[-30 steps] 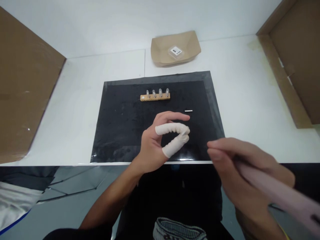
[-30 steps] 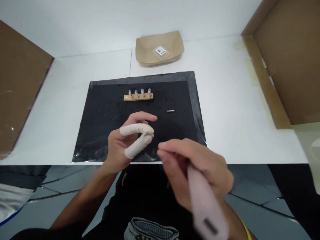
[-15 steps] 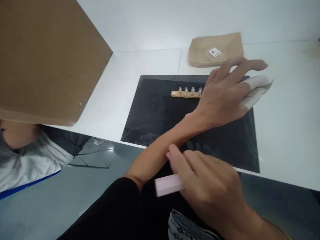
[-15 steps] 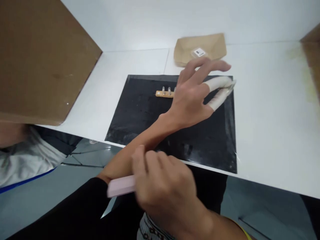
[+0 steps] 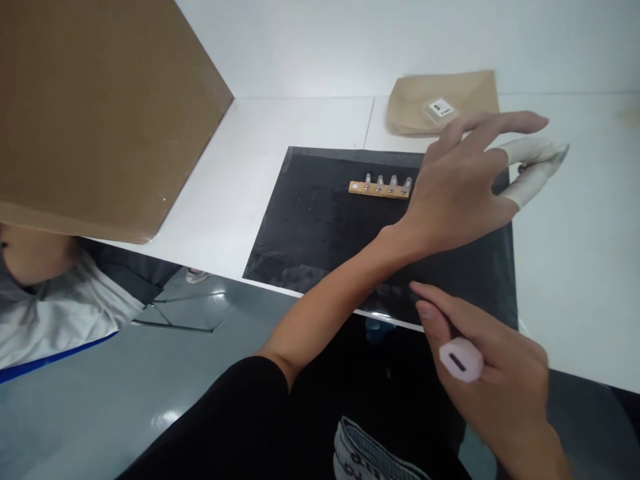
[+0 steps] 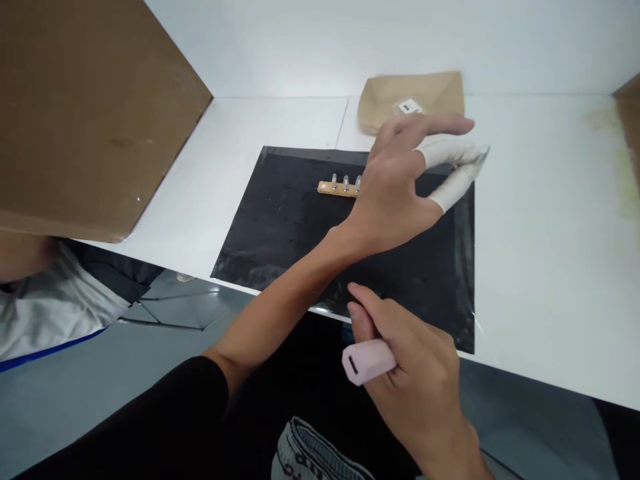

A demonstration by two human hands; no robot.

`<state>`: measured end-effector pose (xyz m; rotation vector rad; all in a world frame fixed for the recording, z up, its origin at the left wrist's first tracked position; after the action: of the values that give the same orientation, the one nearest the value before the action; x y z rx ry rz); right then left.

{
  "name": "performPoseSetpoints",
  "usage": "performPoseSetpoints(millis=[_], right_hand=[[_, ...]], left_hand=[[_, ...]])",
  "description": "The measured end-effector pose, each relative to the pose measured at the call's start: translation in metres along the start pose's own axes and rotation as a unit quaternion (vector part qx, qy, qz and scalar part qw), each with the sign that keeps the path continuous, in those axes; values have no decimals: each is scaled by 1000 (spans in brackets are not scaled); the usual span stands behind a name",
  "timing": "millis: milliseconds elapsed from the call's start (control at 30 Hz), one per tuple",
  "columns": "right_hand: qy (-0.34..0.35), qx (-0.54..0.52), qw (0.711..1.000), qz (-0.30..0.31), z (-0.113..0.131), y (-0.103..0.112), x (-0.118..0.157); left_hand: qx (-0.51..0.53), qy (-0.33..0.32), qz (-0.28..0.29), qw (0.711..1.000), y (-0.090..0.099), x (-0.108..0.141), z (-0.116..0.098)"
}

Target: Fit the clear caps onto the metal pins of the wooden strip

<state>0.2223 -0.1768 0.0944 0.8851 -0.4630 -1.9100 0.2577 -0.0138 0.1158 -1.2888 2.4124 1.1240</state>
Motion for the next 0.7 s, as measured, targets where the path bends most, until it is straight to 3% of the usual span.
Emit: performPoseSetpoints(millis=[33,67,133,167,200,233,333,400,467,600,700], right_hand=[[-17,-5,1000,-4,-3,2,-1],[-32,-2,999,-11,-5,4,-2],[-52,17,998,-27,-10,9,-3],[-59,25,997,-33,-12,11,-4],[-68,32,997,-34,-14,12,-4],[-76,38,996,-35,-16,14,-4],[-114,50,991,-38,-23,18,-4],[-146,41,987,-54,-30,23,-3],[-179,32,980,-82,-39,29,-1],[-227,22,964,-140,-54,41,2],[-209,-14,965,-157,-52,47,-2]], left_hand=[[43,6,13,999,-4,1,1],[102,-15,62,993,-13,2,-2],[229,-97,179,952,-33,7,-17],[270,-124,206,932,-37,9,-21],[291,-129,200,926,-36,8,-20],[294,-112,157,936,-30,5,-14],[249,-38,-61,966,6,0,9],[242,-42,-130,961,22,4,9],[262,-59,-125,955,29,10,2],[317,-95,-39,943,38,32,-12],[354,-46,22,934,46,56,-5]])
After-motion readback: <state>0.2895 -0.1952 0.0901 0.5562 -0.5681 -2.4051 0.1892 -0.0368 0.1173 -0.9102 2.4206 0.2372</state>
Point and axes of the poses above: each hand's wrist, its own x-axis away from the middle knuckle, its own y-axis out of the back of the hand, z = x × y, the point moved 8 cm from there along -x, towards the middle knuckle, and after that the axes turned 7 degrees about -y, right-handed, at the moved point
